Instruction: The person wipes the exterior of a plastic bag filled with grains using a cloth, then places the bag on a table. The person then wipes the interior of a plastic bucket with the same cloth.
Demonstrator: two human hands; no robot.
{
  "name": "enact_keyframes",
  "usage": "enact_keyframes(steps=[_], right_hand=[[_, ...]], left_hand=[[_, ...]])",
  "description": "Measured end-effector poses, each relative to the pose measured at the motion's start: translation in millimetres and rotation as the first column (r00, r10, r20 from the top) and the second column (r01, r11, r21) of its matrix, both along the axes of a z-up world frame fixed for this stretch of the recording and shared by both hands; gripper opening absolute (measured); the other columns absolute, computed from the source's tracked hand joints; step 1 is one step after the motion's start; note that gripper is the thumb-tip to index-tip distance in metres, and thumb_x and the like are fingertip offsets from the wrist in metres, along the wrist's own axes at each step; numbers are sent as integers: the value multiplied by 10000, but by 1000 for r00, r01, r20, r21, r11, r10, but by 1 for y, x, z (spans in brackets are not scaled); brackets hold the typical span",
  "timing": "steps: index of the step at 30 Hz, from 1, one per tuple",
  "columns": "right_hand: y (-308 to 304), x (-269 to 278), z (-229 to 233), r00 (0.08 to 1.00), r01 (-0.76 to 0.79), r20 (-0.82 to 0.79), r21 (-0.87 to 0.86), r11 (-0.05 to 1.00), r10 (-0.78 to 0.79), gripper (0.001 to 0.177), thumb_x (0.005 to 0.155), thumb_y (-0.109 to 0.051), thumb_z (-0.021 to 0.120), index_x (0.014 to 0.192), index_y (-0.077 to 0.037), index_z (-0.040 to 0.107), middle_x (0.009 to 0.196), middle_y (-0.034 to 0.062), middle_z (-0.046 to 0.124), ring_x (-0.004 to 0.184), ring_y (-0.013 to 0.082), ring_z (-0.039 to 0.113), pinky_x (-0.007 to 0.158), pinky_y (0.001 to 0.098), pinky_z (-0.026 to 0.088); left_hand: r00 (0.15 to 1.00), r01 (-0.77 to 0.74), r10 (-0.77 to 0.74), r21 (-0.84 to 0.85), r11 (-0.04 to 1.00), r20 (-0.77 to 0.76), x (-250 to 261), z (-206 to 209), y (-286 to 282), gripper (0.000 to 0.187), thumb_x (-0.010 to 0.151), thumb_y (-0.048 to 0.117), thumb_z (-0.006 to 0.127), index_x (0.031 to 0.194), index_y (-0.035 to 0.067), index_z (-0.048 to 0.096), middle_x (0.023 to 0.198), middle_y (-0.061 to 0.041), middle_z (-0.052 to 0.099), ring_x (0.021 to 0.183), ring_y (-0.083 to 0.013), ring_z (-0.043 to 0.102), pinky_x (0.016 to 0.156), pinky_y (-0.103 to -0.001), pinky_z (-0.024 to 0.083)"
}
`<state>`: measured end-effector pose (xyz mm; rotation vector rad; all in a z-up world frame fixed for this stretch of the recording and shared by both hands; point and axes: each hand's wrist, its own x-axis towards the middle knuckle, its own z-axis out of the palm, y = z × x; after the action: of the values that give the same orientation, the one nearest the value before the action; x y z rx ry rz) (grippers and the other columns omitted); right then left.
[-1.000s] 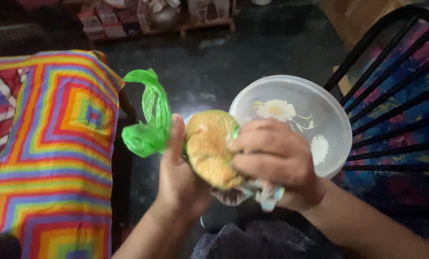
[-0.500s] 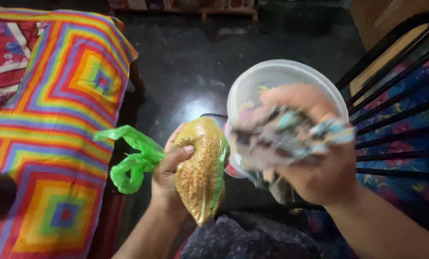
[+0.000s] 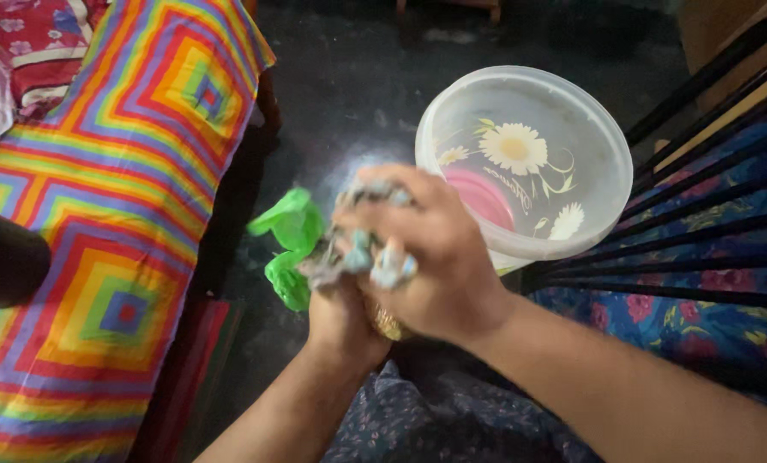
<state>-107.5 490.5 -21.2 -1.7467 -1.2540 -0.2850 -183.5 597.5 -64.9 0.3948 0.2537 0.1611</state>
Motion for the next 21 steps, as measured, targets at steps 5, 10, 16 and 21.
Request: enact_keyframes(steps=[5,10,16,21], right_hand=[[16,27,25,972,235,33,-40,971,-234,407,775,-79,827,1167,-130,735,1264,168,623,1068,297,711,871,391,609],[9,-4,51,986,-28,164,140,990,5,398,812,-167,854,1162,-122,669,1214,147,626,1153,330,645,980,449,573],[26,6,31,949,126,283,57,990,-137,403,784,-237,886,1132,-155,701,1260,156,636,1143,309,643,959,437,541],[45,43,45,945,318,65,33,948,-319,340,861,-165,859,1169,-121,723,1186,147,624,1043,227,676,800,300,603]], left_hand=[[958,-34,79,163,986,-277,-6,10,-7,425,873,200,527,1297,187,554,1184,-91,679,1047,-260,696,878,-445,591],[993,-47,67,200,979,-96,7,10,15,392,931,191,559,1315,121,531,1152,-127,655,1008,-278,675,852,-454,580],[992,-57,-24,595,802,127,11,4,47,387,987,176,589,1346,57,509,1129,-156,638,981,-285,657,831,-453,564],[996,77,-68,184,980,-52,17,13,63,434,976,185,585,1378,51,490,1109,-169,645,964,-301,665,838,-459,566]])
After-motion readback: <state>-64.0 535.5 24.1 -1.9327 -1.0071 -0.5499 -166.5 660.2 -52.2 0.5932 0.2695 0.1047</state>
